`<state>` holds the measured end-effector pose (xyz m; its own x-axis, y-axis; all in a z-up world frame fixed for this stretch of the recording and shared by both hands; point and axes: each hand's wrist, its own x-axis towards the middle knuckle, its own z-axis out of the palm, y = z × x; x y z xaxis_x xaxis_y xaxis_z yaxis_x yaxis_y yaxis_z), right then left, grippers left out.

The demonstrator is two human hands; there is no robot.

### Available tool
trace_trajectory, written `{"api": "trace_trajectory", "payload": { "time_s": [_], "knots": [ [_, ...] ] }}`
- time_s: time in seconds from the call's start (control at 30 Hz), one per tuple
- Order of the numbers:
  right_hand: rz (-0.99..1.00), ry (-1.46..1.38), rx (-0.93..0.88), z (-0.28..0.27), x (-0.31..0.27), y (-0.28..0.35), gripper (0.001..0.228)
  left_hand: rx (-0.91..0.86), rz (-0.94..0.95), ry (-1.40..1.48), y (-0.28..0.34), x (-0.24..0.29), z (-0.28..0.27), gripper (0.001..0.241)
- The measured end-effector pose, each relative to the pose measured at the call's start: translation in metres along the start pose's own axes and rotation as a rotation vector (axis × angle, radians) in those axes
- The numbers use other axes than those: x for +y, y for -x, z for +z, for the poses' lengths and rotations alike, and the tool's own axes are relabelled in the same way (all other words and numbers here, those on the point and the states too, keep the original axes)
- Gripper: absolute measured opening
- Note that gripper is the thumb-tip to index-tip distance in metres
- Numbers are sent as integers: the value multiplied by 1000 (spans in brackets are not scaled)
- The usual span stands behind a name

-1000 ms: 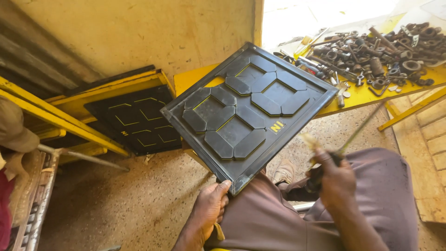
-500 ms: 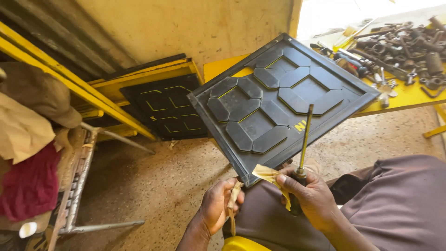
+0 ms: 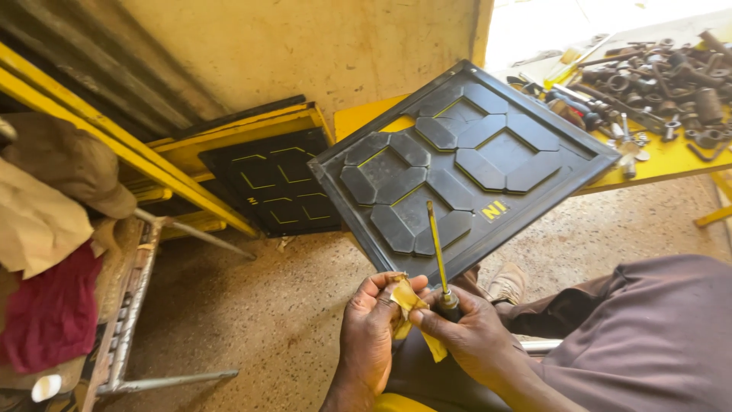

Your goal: The person uses a screwdriver to pry and adjust the frame and segments of a black plastic display panel while sitting in a workshop. They move the tool around the edges and various points of the panel before turning it over.

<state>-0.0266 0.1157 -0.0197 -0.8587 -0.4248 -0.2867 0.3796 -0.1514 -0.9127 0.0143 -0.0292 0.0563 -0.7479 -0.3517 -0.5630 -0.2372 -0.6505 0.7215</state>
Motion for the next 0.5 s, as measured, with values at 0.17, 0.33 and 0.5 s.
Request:
{"api": "trace_trajectory", "payload": {
  "time_s": [0.17, 0.33, 0.5],
  "knots": [
    [-31, 116, 138, -13, 0, -3, 17, -84, 2, 48, 2, -20, 14, 27],
    [103, 255, 279, -9, -27, 3, 31, -260, 191, -70, 7, -23, 20, 47],
    [7, 20, 69, -24, -25, 7, 24, -152, 157, -30, -4, -26, 28, 30]
  ]
}}
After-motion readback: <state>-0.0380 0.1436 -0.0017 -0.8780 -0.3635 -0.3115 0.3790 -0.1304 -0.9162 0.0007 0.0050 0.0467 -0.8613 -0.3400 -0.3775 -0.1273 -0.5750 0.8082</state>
